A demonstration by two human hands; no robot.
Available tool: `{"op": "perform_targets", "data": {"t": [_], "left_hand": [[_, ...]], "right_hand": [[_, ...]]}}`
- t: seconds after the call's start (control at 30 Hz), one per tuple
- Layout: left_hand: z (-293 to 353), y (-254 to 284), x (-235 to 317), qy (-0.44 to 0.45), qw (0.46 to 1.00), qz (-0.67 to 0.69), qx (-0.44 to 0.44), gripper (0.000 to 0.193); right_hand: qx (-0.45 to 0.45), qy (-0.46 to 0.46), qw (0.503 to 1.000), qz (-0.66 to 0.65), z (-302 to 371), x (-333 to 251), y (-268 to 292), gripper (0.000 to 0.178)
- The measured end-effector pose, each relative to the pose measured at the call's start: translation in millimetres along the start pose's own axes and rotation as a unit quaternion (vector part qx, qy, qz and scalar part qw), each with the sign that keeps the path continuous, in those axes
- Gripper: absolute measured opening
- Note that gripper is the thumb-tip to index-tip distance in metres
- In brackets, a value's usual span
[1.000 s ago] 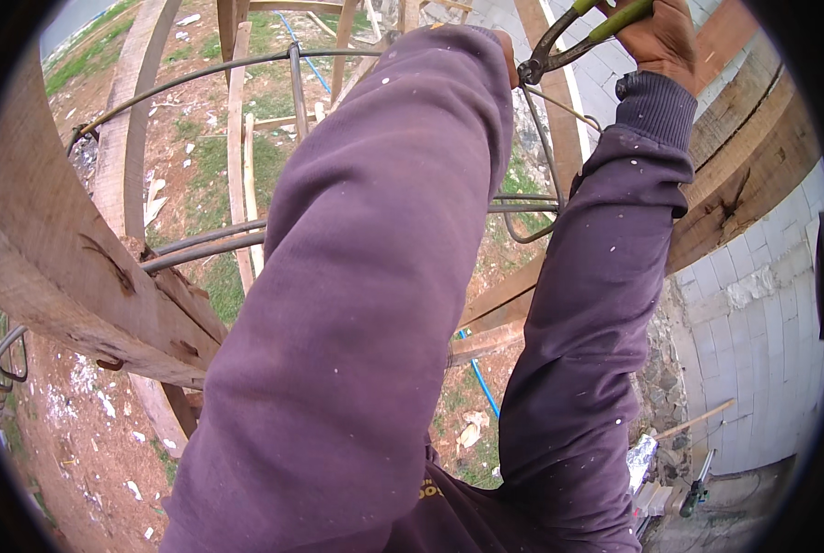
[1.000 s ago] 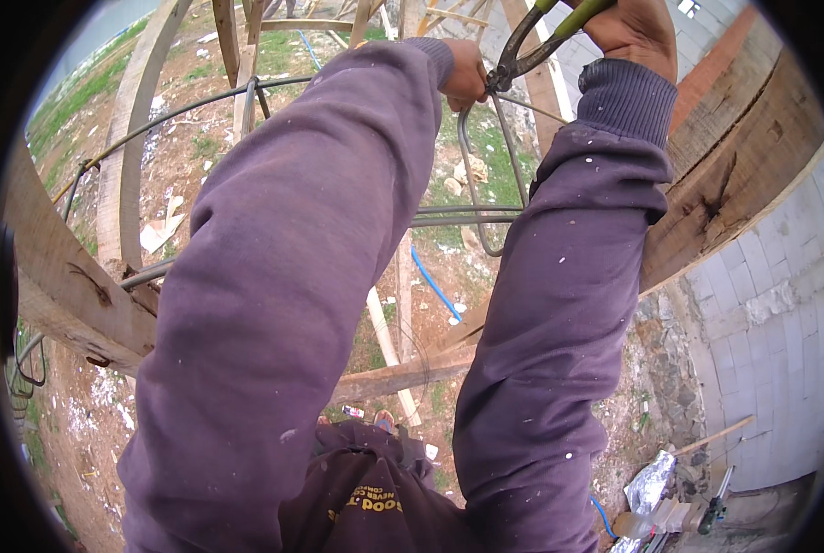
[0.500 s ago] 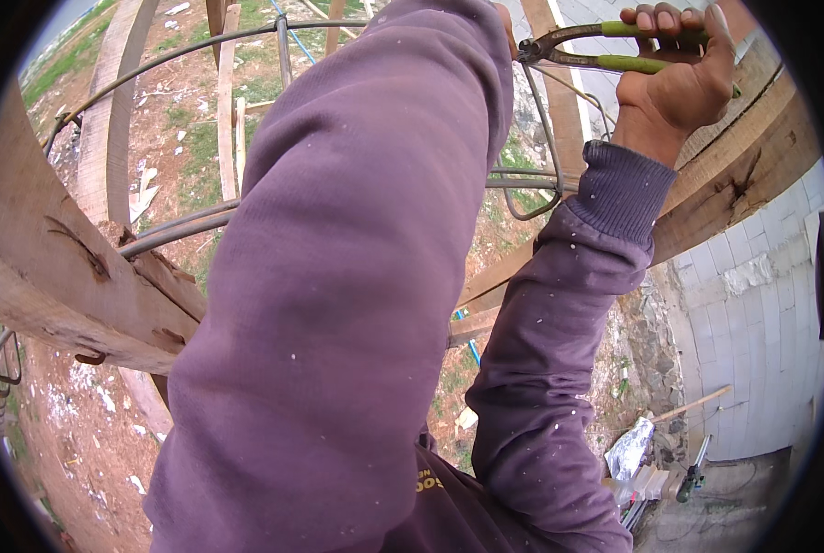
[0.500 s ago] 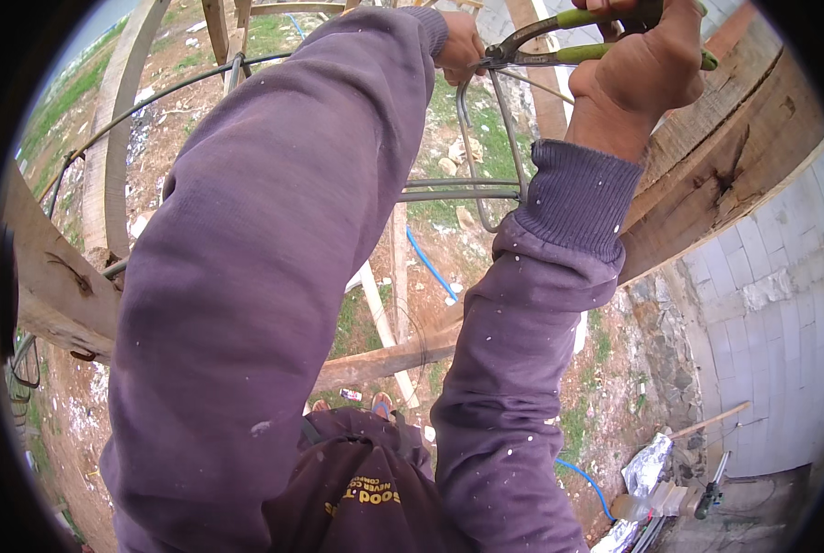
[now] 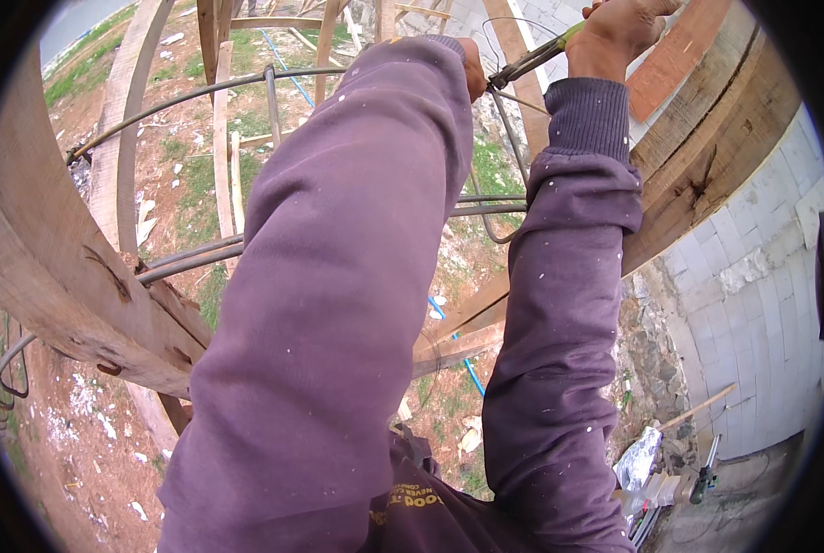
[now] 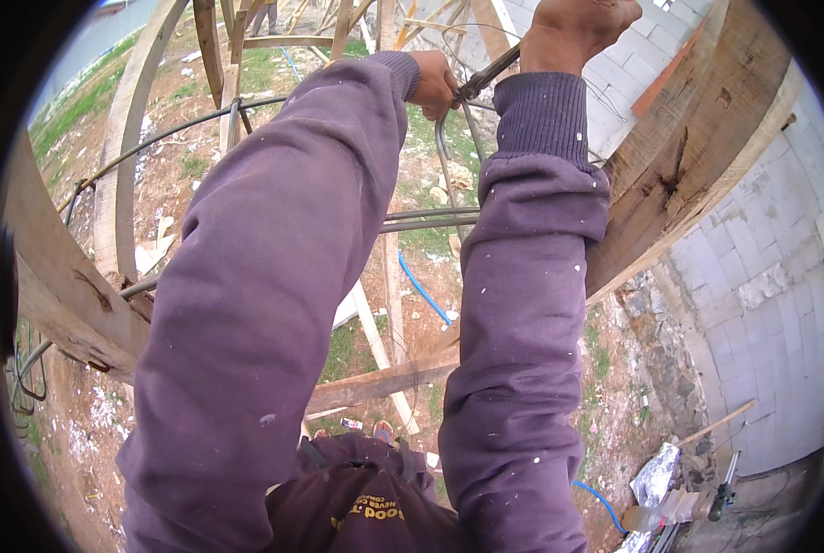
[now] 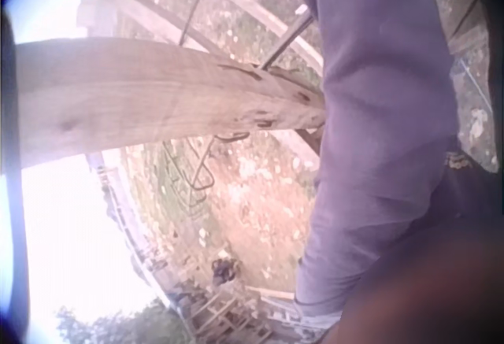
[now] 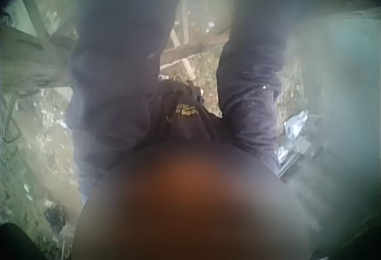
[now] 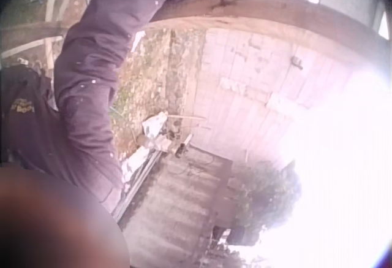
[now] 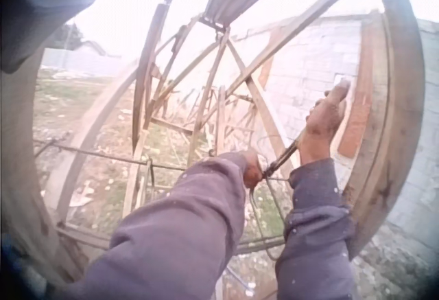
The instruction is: The person uses pliers to bend and secure metal rods into a curved frame structure supported by wooden beams. They repeatedly grip, twist, and adjust the rods to form and reinforce the frame's shape.
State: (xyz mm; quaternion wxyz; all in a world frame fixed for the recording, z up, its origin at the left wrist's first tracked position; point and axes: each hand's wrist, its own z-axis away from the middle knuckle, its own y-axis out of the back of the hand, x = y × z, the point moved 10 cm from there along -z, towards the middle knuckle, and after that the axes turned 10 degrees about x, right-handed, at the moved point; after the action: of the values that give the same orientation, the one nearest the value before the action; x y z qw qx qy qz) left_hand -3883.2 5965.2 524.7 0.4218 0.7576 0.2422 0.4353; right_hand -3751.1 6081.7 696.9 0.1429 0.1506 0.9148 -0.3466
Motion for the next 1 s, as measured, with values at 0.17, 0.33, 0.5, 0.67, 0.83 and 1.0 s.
{"op": "perform_targets", "data": {"t": [0.17, 0.33, 0.5, 0.67, 0.83, 1.0], "left_hand": [[0, 8, -4, 0.031, 0.998, -0.033, 0.033, 0.037], [2, 3, 4, -0.006, 0.998, -0.058, -0.003, 0.038], [9, 12, 2, 0.024, 0.999, -0.026, 0.014, 0.037], [10, 14, 7, 0.017, 1.0, -0.002, 0.021, 0.034], [12, 16, 4, 0.014, 0.999, -0.018, 0.034, 0.03], [20, 41, 12, 0.042, 0.997, -0.034, -0.058, 0.051]], "right_hand": [[-0.166, 0.021, 0.986, 0.0, 3, -13, -28, 0.049], [-0.165, -0.083, 0.979, -0.085, -5, -3, -31, 0.033], [-0.371, -0.258, 0.881, -0.143, 25, -3, -61, 0.032], [-0.31, -0.242, 0.919, -0.006, 32, 3, -73, 0.023], [-0.035, -0.098, 0.995, 0.002, 20, -32, -17, 0.031], [-0.037, 0.002, 0.993, -0.114, 54, -58, 12, 0.031]]}}
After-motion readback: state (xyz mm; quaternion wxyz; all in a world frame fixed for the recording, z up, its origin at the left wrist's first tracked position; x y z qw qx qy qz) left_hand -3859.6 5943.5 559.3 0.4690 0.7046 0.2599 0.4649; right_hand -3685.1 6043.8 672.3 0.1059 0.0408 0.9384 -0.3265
